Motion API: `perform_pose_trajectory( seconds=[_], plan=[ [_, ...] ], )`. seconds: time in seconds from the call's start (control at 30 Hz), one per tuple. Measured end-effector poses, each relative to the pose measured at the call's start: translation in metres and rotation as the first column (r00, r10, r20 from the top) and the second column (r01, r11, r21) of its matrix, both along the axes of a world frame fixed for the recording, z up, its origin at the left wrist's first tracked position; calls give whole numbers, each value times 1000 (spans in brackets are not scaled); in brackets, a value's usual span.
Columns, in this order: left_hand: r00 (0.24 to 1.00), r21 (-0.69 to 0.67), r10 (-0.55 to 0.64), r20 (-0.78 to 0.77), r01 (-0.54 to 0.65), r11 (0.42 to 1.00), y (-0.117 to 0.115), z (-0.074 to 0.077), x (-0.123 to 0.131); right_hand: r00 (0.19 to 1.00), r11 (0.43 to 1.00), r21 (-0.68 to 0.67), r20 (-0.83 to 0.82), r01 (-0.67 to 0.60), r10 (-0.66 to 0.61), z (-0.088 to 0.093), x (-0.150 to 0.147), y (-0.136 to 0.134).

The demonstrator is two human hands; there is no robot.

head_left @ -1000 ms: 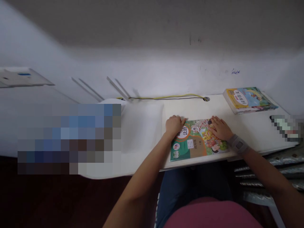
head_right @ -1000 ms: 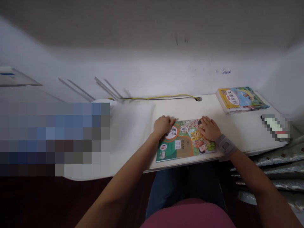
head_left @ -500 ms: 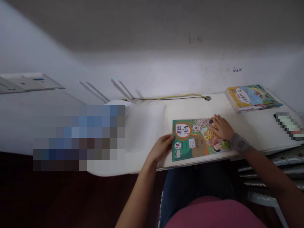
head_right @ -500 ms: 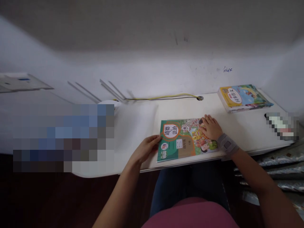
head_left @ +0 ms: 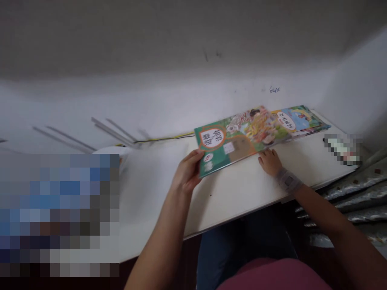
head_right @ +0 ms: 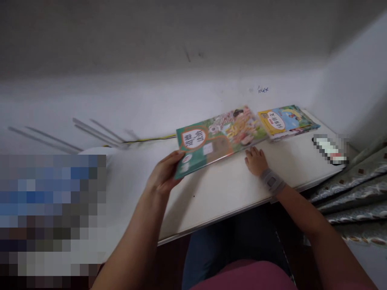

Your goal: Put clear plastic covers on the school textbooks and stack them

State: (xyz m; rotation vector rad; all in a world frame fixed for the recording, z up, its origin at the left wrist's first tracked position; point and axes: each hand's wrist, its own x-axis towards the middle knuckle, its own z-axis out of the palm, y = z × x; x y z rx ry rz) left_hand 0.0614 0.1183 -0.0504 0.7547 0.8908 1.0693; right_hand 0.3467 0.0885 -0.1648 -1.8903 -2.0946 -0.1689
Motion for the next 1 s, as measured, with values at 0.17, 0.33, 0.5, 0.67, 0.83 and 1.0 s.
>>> perform_pose_trajectory(
  seconds=[0.17, 0.33, 0.5, 0.67, 0.83, 1.0],
  plan=[
    [992, -52, -114, 61, 117, 992, 57, 0, 150, 999, 999, -13, 24, 39, -38, 3, -10, -2],
    [986, -82, -160, 48, 164, 983, 96, -16, 264, 998, 999, -14, -36, 41, -42, 10, -11, -1],
    [984, -103, -174, 22, 176, 979, 119, -31, 311, 997, 998, -44, -57, 43, -45, 13, -15, 0],
    [978, -133, -205, -25, 200, 971, 128, -42, 325, 998, 998, -41, -51, 41, -43, 12, -15, 0],
    [974, -141, -211, -83, 198, 970, 129, -47, 327, 999, 998, -54, -24, 42, -43, 12, -15, 0],
    [964, -112, -232, -130, 218, 970, 129, -46, 325, 998, 996, -64, -32, 56, -59, 13, -15, 0]
  ],
)
